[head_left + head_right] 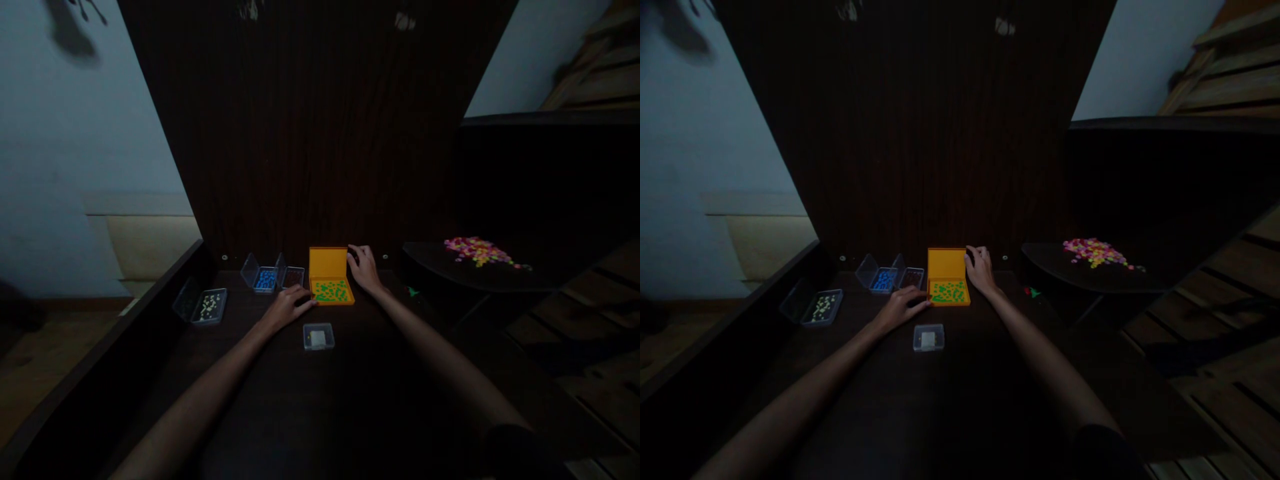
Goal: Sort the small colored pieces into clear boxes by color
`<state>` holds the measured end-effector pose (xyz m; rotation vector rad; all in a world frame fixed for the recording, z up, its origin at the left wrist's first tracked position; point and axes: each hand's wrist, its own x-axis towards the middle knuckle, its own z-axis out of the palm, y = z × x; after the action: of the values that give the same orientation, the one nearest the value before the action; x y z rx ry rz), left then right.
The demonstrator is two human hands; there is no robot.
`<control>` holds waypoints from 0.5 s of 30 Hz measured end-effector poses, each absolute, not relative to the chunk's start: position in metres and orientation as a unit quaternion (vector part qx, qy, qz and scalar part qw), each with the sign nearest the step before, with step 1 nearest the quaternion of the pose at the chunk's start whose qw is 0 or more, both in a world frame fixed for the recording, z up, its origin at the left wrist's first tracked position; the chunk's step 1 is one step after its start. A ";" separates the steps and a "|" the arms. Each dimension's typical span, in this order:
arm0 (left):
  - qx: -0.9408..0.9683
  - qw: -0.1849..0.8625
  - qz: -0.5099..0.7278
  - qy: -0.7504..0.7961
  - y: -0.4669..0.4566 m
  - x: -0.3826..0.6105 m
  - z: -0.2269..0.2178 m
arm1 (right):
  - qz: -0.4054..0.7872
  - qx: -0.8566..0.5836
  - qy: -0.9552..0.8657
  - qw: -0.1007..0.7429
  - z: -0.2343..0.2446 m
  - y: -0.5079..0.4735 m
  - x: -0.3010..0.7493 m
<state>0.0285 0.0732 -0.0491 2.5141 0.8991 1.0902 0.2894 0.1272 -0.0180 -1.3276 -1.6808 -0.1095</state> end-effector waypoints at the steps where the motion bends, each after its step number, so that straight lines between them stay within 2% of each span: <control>1: 0.867 0.129 0.370 0.307 0.075 0.029 -0.050 | -0.052 -0.547 -0.689 0.472 -0.017 0.132 0.290; 5: 0.879 0.130 0.353 0.293 0.075 0.030 -0.049 | -0.051 -0.539 -0.695 0.472 -0.020 0.141 0.289; 15: 0.884 0.132 0.344 0.286 0.075 0.030 -0.049 | -0.017 -0.535 -0.637 0.555 -0.016 0.118 0.277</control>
<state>0.0299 0.0746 -0.0494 2.5665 0.8309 0.9983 0.2767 0.1182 -0.0157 -1.2631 -1.5036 -0.0407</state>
